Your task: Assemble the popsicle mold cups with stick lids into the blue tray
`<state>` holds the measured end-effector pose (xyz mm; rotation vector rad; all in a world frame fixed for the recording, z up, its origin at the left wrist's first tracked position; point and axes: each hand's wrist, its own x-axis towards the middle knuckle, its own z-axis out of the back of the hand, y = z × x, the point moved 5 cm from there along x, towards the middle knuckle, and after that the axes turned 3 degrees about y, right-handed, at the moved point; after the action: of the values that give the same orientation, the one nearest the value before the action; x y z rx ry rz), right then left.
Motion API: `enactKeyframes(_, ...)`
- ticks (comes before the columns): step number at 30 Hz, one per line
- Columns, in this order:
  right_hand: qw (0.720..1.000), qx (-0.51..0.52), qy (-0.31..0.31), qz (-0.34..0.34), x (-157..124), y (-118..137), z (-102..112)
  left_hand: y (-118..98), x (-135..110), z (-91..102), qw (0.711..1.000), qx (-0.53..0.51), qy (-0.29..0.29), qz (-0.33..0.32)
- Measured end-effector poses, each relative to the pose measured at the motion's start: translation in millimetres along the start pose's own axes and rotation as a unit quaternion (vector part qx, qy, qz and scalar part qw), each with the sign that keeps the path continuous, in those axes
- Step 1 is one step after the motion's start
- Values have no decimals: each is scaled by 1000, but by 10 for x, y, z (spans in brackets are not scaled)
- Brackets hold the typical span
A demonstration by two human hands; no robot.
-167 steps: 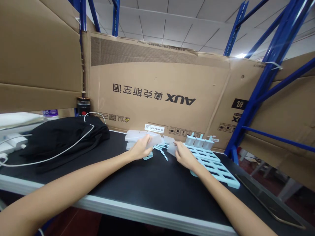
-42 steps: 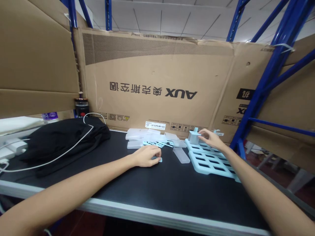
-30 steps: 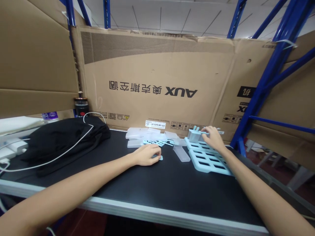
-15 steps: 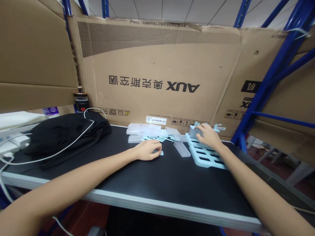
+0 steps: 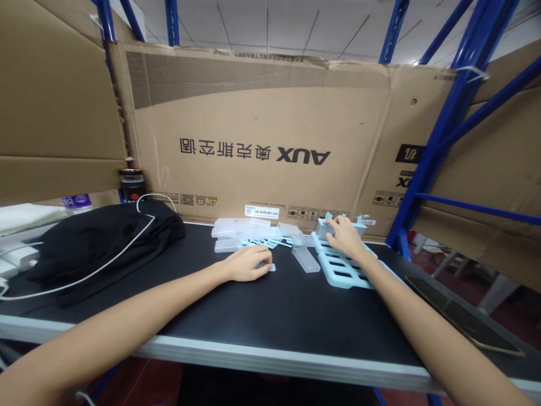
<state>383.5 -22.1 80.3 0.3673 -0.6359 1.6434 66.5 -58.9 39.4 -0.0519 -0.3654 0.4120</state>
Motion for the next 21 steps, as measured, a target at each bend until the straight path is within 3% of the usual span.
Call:
enactKeyframes(6, 996, 19, 62, -60, 13, 33, 68, -14, -8, -4, 1000, -21, 15, 5)
enactKeyframes(11, 993, -31, 74, -90, 4, 334, 536, -2, 2, -18, 1000, -16, 14, 2)
enactKeyframes(14, 981, 24, 175, -76, -56, 690, 699, 26, 4, -21, 1000, -21, 0, 20)
enactKeyframes(17, 948, 56, 314, -22, -189, 1073, 649, 47, 1, -26, 999, -38, -11, 32)
enactKeyframes(19, 935, 52, 351, 2, -257, 1213, 586, 56, 3, -24, 998, -58, -20, 32)
enactKeyframes(21, 938, 68, 338, 16, -274, 1246, 549, 78, 7, -11, 994, -91, -38, 36)
